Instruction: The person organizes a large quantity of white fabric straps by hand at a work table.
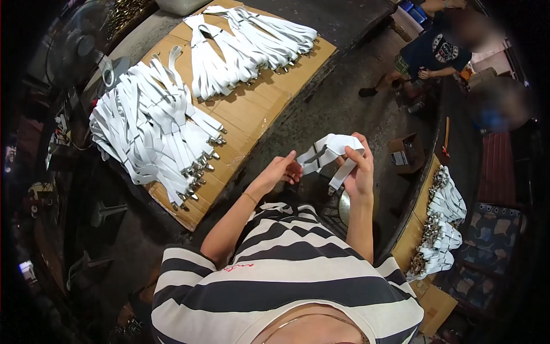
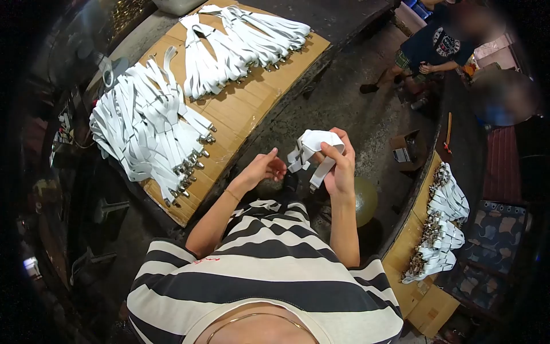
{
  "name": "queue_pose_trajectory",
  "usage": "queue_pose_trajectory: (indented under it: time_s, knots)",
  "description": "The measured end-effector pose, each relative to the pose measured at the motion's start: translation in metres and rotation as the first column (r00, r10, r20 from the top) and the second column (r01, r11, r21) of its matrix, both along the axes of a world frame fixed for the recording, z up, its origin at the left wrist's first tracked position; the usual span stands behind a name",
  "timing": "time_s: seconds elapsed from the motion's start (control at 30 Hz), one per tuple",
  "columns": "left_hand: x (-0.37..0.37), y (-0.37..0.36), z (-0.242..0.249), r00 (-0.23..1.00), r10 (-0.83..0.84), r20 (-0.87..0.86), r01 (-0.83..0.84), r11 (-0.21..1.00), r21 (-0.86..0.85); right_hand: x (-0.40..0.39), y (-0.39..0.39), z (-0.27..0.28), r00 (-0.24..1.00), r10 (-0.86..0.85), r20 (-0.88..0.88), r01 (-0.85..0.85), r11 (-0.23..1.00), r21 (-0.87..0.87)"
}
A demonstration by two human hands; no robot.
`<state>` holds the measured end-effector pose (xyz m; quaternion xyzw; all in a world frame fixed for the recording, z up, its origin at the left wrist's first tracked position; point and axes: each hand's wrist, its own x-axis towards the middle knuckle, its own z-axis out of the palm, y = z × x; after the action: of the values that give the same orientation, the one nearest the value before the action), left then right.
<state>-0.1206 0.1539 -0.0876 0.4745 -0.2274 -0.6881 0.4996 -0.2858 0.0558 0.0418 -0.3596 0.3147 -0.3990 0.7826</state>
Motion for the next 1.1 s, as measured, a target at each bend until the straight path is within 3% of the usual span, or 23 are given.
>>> queue_pose_trajectory:
  time_s: [0.1,0.13,0.2,0.27,0.33,0.43,0.5,0.53,0.6,0.67,0.73,0.8,0.83,0.87,0.93,0.97,1.07,1.1]
  knots:
    - [0.011,0.008,-0.002,0.994,-0.089,-0.064,0.094,0.992,0.084,0.009,0.016,0.001,0.984,0.054,-0.167,-0.108,0.936,-0.334]
    - [0.015,0.010,-0.002,0.994,-0.087,-0.062,0.092,0.992,0.082,0.011,0.023,0.004,0.947,0.105,-0.303,-0.240,0.860,-0.451]
    - [0.023,0.012,-0.001,0.942,-0.010,-0.336,0.015,1.000,0.011,0.023,0.035,0.013,0.841,0.248,-0.481,-0.519,0.622,-0.587]
    - [0.038,0.011,0.007,0.855,-0.013,-0.519,-0.019,0.998,-0.057,0.037,0.047,0.016,0.755,0.244,-0.608,-0.652,0.371,-0.661]
    - [0.050,0.009,0.032,0.847,0.079,-0.526,-0.143,0.986,-0.082,0.046,0.061,0.020,0.687,0.148,-0.711,-0.722,0.248,-0.646]
    - [0.066,0.003,0.049,0.880,0.090,-0.466,-0.178,0.973,-0.148,0.056,0.076,0.013,0.692,0.076,-0.718,-0.715,0.204,-0.668]
    - [0.075,-0.001,0.069,0.897,0.091,-0.432,-0.192,0.961,-0.197,0.063,0.083,0.012,0.696,0.074,-0.714,-0.689,0.349,-0.635]
    - [0.078,-0.003,0.076,0.900,0.090,-0.427,-0.193,0.960,-0.204,0.064,0.082,0.012,0.700,0.071,-0.710,-0.686,0.344,-0.642]
    - [0.080,-0.007,0.087,0.882,0.086,-0.464,-0.220,0.945,-0.242,0.066,0.077,0.014,0.545,0.283,-0.789,-0.804,0.442,-0.397]
    - [0.078,-0.012,0.096,0.858,0.074,-0.509,-0.241,0.932,-0.271,0.067,0.061,0.000,0.354,0.454,-0.818,-0.919,0.333,-0.213]
    - [0.074,-0.021,0.099,0.838,0.078,-0.541,-0.259,0.929,-0.266,0.074,0.049,-0.016,0.259,0.479,-0.838,-0.935,0.340,-0.095]
    - [0.073,-0.029,0.101,0.828,0.035,-0.560,-0.246,0.920,-0.305,0.085,0.024,-0.054,0.106,0.783,-0.613,-0.968,0.222,0.117]
    - [0.073,-0.033,0.102,0.811,-0.010,-0.585,-0.236,0.909,-0.343,0.089,0.011,-0.085,0.064,0.891,-0.450,-0.987,0.124,0.105]
    - [0.072,-0.037,0.104,0.823,-0.015,-0.568,-0.221,0.912,-0.344,0.095,0.000,-0.080,0.105,0.962,-0.253,-0.994,0.106,-0.013]
    - [0.070,-0.044,0.110,0.815,-0.032,-0.578,-0.169,0.942,-0.291,0.089,-0.022,-0.174,0.181,0.983,0.040,-0.945,0.185,-0.268]
    - [0.073,-0.050,0.112,0.855,0.002,-0.518,-0.155,0.955,-0.253,0.095,-0.030,-0.175,0.178,0.983,0.045,-0.937,0.183,-0.297]
    - [0.083,-0.068,0.115,0.977,0.161,-0.139,-0.193,0.945,-0.263,0.117,-0.048,-0.165,0.345,0.880,0.326,-0.892,0.416,-0.177]
    - [0.089,-0.073,0.120,0.980,0.160,-0.117,-0.187,0.945,-0.270,0.124,-0.059,-0.158,0.397,0.824,0.405,-0.871,0.477,-0.119]
